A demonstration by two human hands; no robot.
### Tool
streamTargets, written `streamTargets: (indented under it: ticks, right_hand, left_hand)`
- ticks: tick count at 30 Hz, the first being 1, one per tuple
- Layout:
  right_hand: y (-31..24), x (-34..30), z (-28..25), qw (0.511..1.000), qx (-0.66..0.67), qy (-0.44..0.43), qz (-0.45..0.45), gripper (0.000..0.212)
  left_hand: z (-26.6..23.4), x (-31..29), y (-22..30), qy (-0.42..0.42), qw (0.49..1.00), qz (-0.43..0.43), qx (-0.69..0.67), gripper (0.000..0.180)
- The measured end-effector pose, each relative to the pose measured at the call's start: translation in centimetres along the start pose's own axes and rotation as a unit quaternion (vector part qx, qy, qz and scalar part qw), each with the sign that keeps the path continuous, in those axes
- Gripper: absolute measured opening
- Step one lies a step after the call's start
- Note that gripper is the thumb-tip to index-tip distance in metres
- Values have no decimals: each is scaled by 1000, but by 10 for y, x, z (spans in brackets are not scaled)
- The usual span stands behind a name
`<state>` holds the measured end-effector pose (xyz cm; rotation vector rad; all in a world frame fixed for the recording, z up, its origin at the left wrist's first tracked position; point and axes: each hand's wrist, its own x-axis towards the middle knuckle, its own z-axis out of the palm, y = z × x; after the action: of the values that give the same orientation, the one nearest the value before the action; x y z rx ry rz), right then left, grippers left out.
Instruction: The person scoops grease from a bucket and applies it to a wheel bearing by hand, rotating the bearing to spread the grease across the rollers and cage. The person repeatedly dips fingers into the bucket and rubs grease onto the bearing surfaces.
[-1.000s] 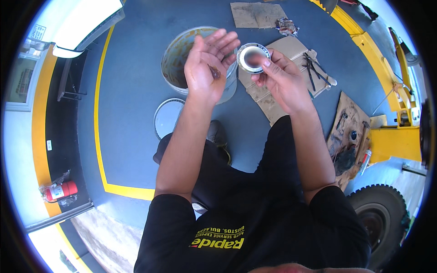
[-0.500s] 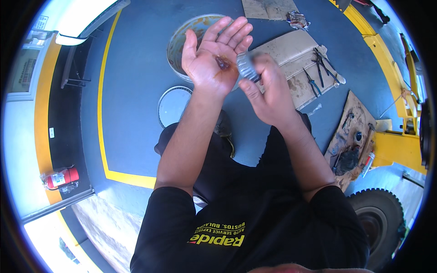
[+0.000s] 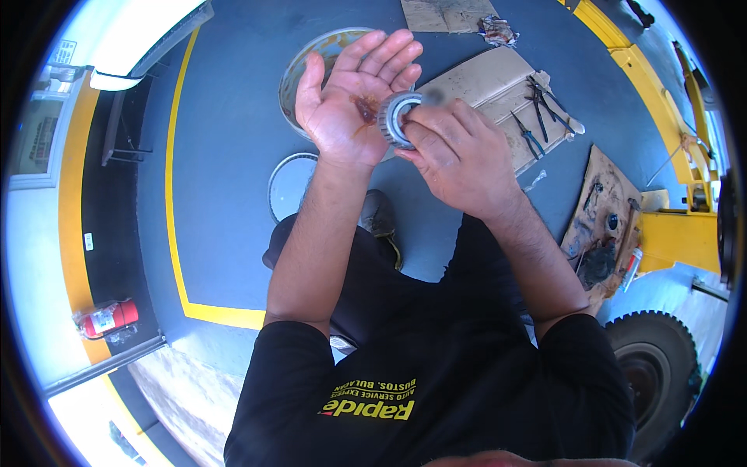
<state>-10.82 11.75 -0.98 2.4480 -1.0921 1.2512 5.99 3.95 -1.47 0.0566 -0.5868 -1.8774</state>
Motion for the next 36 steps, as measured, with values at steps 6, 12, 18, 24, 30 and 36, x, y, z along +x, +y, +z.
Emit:
streamTargets:
  ticks: [6, 12, 18, 24, 30, 36]
  right_hand:
    - [-12, -5, 7, 953, 235, -5, 192, 30]
    - [-28, 0, 23, 968, 148, -31, 200, 28]
    - [-22, 14, 16, 862, 401, -54, 305, 29]
    - [-29, 9, 30, 947, 168, -38, 270, 37]
    - [-6, 21, 19, 846, 378, -56, 372, 42]
    - [-3, 25, 15, 833, 429, -69, 343, 44]
  left_hand:
    - [0, 0, 1, -25, 999, 5, 21, 85]
    - [17, -2, -6, 47, 995, 40, 84, 85]
    - [21, 2, -2, 31, 997, 49, 54, 72]
    - [14, 8, -6, 40, 986, 55, 155, 96]
    - [2, 16, -4, -63, 996, 55, 32, 101]
    - [0, 19, -7, -52, 997, 45, 37, 105]
